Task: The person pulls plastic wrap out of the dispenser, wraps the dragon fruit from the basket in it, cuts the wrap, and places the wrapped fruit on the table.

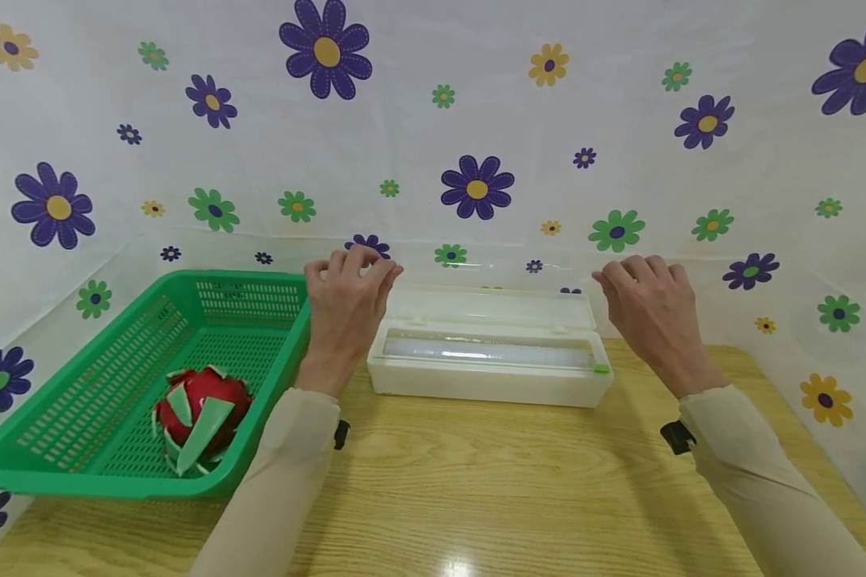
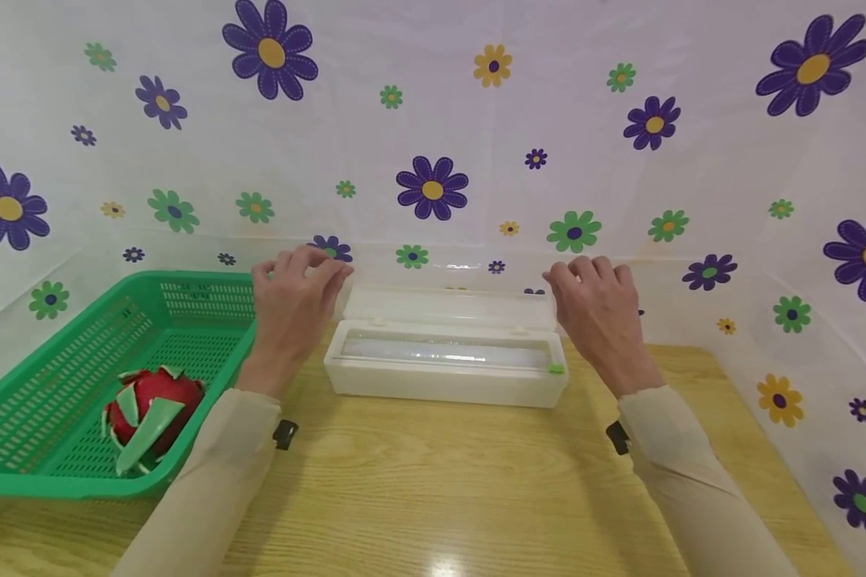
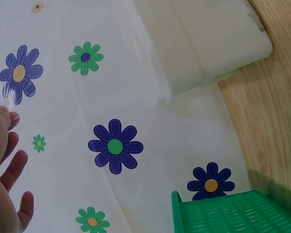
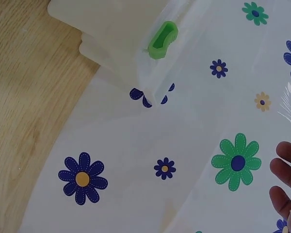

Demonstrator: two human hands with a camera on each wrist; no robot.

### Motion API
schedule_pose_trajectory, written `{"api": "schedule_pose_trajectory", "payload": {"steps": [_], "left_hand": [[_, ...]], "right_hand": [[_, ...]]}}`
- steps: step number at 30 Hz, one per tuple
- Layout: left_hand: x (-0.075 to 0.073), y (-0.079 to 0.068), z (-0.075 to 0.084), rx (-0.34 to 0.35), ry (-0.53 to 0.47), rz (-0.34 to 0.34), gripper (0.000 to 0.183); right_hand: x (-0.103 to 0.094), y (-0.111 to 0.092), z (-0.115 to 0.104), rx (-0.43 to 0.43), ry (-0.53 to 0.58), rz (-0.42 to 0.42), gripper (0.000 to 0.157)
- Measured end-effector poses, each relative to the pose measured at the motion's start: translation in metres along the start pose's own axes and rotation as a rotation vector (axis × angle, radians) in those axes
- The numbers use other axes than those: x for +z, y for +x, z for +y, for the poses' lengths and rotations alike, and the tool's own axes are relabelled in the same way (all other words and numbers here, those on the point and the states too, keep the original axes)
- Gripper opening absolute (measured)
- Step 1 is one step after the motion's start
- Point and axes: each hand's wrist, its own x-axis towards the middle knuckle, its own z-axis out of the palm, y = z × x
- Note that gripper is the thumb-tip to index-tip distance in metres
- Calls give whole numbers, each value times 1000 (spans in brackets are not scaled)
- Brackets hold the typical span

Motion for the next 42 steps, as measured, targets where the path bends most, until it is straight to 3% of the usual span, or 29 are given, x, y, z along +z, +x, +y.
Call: {"api": "schedule_pose_trajectory", "payload": {"steps": [31,42], "left_hand": [[-10,13,-2,13,-44,55,27],[-12,17,-1,-18,-72,63,28]], "right_hand": [[-9,11,-1,56,-24,29,15],[-14,15,-1,46,-37,50,17]]}}
